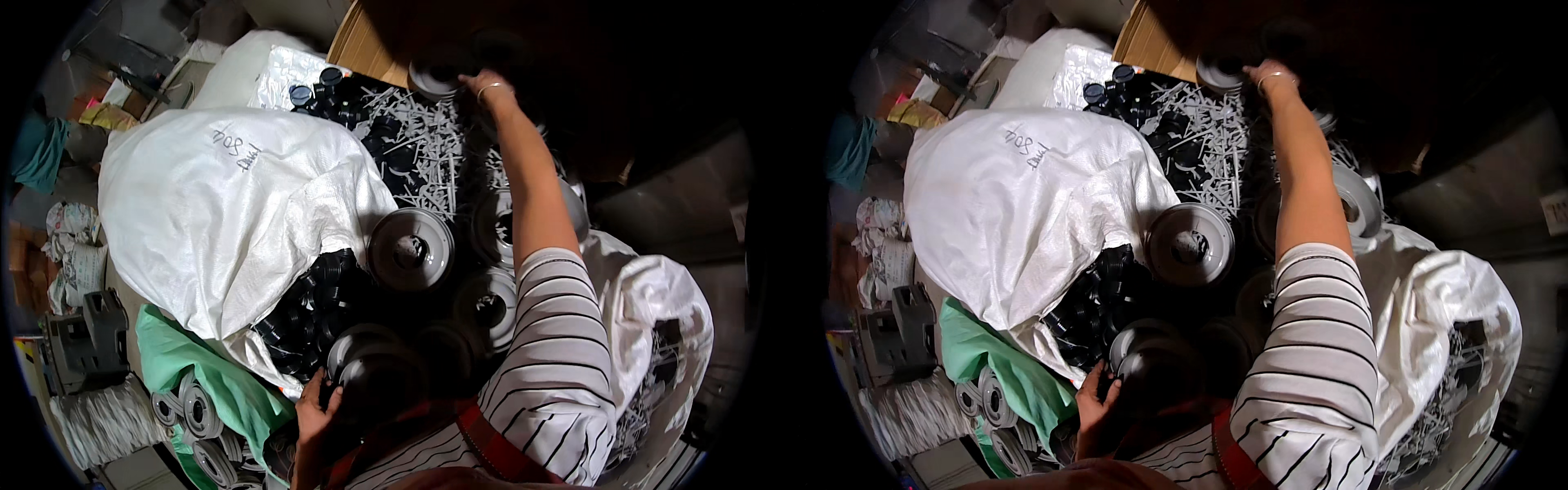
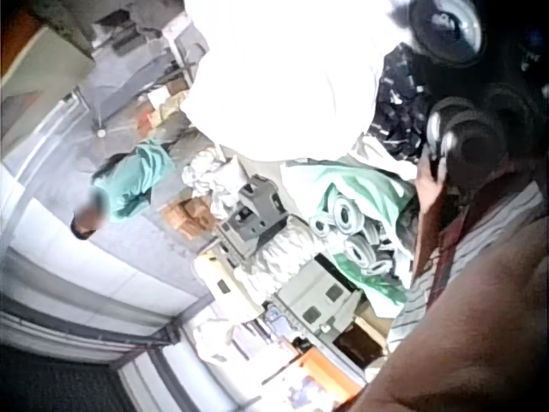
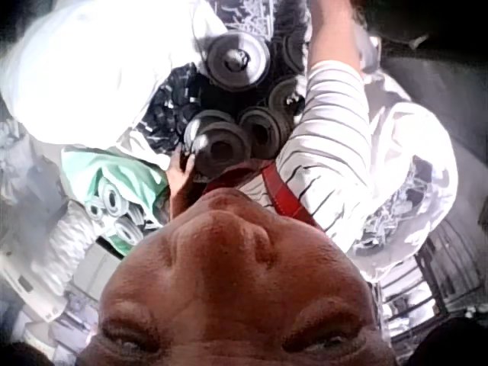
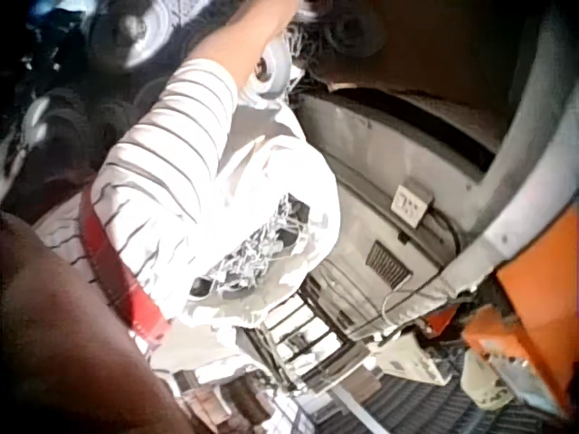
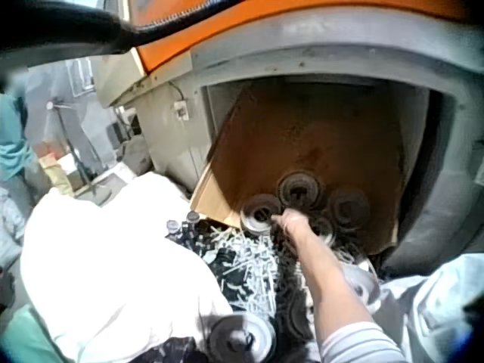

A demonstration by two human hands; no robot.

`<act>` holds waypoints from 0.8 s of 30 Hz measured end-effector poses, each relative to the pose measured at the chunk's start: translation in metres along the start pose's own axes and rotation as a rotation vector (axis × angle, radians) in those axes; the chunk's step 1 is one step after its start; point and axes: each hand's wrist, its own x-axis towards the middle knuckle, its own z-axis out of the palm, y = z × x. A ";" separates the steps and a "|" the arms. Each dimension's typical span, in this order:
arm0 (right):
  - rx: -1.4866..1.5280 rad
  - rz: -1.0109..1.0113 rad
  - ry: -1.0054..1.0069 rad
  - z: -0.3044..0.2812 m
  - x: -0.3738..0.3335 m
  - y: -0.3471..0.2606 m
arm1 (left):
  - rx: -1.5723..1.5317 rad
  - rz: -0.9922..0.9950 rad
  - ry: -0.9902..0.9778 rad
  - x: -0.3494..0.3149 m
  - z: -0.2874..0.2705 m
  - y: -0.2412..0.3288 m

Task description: The person sits on the floor in a workshop and repeatedly picks up gray circular plastic parts from a green bag and black circular parts from a white bag. They fit the black parts into the gray parts by hand and place the assembled units into a white bag.

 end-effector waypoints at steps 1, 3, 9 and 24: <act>-0.065 -0.074 0.018 0.013 0.037 0.013 | 0.024 -0.019 -0.041 0.007 -0.004 0.008; -0.105 -0.121 0.021 0.023 0.043 -0.017 | 0.027 -0.017 0.013 0.003 0.004 -0.004; -0.143 -0.301 0.115 0.025 0.034 0.033 | 0.246 0.172 -0.064 -0.002 0.012 -0.004; 0.104 -0.418 0.108 -0.105 -0.173 -0.046 | 0.051 -0.042 -0.105 -0.034 0.001 -0.005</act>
